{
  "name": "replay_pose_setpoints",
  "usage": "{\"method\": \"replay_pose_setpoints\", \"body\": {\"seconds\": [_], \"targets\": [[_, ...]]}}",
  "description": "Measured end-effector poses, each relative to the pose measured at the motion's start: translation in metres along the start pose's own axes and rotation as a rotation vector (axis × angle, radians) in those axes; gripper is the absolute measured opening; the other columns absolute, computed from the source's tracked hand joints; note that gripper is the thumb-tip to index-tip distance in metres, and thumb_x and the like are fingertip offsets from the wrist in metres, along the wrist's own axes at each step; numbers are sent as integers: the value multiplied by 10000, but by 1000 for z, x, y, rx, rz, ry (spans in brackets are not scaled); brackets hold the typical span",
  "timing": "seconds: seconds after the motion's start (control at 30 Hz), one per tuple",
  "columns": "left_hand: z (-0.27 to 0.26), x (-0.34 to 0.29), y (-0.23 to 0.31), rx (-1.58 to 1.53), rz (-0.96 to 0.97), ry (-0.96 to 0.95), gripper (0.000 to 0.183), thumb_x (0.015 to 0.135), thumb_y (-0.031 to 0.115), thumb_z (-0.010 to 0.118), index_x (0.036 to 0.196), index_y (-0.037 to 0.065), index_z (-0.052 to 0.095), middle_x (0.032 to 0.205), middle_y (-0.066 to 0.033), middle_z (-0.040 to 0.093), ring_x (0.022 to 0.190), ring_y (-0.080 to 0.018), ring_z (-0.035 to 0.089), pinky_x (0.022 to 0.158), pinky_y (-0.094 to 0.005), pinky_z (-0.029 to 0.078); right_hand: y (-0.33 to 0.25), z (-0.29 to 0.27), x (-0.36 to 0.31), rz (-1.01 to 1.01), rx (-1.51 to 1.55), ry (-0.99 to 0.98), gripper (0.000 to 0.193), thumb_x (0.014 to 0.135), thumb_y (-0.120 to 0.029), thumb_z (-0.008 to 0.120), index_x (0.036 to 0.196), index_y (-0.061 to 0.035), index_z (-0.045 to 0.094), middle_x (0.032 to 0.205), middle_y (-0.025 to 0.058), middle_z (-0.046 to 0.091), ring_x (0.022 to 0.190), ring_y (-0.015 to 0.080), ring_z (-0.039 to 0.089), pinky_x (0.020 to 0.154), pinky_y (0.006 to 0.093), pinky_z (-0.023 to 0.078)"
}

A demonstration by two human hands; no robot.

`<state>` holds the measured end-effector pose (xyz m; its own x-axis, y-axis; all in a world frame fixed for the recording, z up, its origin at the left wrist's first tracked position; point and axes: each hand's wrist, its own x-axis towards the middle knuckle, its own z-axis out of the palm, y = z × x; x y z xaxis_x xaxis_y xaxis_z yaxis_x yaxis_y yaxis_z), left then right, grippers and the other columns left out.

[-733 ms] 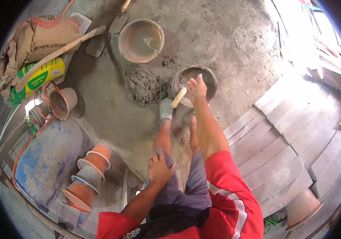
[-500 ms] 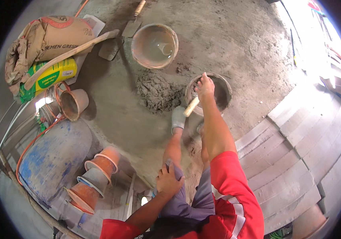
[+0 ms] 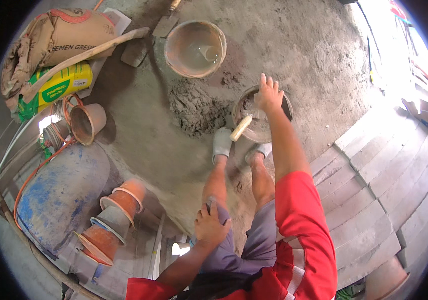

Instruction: The person uses a trowel to spread and level wet concrete on the floor, moving material from a pile and smoothing it along the wall and around a vertical post. The person also briefly adjusts the head-mounted camera at the start.

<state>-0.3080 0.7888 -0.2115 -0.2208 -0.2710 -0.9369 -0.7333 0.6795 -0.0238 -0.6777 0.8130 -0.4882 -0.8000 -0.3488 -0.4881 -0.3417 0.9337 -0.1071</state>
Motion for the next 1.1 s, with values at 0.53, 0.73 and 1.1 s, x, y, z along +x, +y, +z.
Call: {"method": "replay_pose_setpoints", "body": {"seconds": [0.53, 0.73, 1.1], "targets": [[-27, 6, 12, -44, 9, 110, 924, 811, 473, 756, 1551, 81, 367, 1492, -226, 411, 1312, -431, 482, 1067, -495, 445, 66, -43, -128, -247, 265, -481, 388, 902, -430, 650, 938, -62, 769, 904, 230, 722, 861, 438, 695, 792, 492, 558], [-39, 15, 1, -2, 75, 36, 902, 838, 487, 729, 1561, 91, 364, 1530, -216, 392, 1349, -421, 462, 1086, -513, 420, 53, -34, -165, 8, 550, -272, 388, 919, -401, 686, 875, -17, 720, 751, 238, 645, 693, 316, 671, 691, 440, 528], [-14, 3, -12, -138, 38, 0, 909, 855, 491, 718, 1560, 68, 329, 1521, -229, 396, 1351, -423, 460, 1076, -536, 417, -95, -32, -271, 121, 1043, -479, 368, 915, -392, 722, 840, -39, 650, 701, 71, 578, 639, 143, 530, 591, 351, 459]]}}
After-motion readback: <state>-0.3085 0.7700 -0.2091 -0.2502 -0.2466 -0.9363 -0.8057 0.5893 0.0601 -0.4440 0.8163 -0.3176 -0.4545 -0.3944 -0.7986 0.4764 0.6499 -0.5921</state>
